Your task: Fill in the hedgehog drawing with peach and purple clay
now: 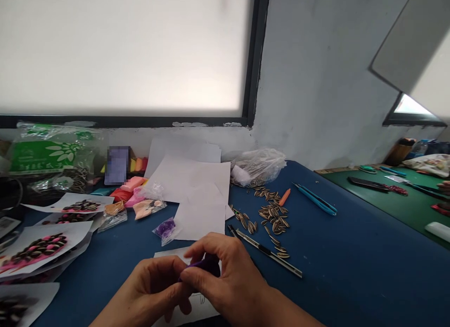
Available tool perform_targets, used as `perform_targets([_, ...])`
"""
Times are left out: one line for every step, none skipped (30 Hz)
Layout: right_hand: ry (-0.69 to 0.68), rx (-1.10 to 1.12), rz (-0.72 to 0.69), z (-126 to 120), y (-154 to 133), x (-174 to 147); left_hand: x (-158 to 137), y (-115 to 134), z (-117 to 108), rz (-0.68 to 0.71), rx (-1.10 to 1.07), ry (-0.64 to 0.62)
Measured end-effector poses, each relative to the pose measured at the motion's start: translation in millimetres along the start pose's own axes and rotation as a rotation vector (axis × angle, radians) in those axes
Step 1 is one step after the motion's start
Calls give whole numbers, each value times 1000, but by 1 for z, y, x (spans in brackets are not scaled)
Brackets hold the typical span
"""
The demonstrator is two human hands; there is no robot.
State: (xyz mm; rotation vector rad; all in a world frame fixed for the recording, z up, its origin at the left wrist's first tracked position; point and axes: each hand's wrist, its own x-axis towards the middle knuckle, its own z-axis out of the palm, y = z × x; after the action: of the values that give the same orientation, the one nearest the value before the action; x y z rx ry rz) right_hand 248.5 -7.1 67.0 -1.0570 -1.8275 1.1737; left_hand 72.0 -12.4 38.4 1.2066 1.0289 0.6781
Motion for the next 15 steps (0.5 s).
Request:
perform_targets([-5,-26,-18,0,0,0,-1,1,1,-6,-6,7])
perform_targets([-7,-60,-44,1,0,-1,-1,1,2,-7,-16,14])
perform_targets([-6,-93,-75,1,0,-1,-2,1,3,-6,-26,18])
perform_targets([2,-116,-104,1,0,-1,-2,0,3,-6,-30,14])
perform_targets([10,-127,-124,1,0,-2,-1,-1,2,-6,-30,1])
perform_targets([18,-129,-130,0,0,-2,0,-2,1,-4,-31,-11])
perform_targets([28,-119,-117,-1,-1,-1,1,-3,-1,0,-33,-21])
perform_targets([31,-102,-91,-2,-1,-1,2,-5,-2,4,-36,-31])
perform_targets([26,-85,-52,-3,-2,0,3,-6,-4,9,-42,-38])
perform_targets([16,-72,-13,-4,-2,1,3,-6,-5,19,-49,-45])
perform_targets([6,-67,17,-5,-2,1,4,-7,-7,28,-53,-48])
perform_targets([0,-68,33,-6,-3,2,4,-7,-7,35,-53,-55])
perform_targets([-4,-69,40,-5,-2,2,4,-7,-8,40,-47,-60])
perform_targets([-7,-60,47,-5,-2,3,4,-7,-8,46,-40,-62])
perform_targets([-8,-36,56,-4,-1,2,4,-8,-9,51,-33,-58])
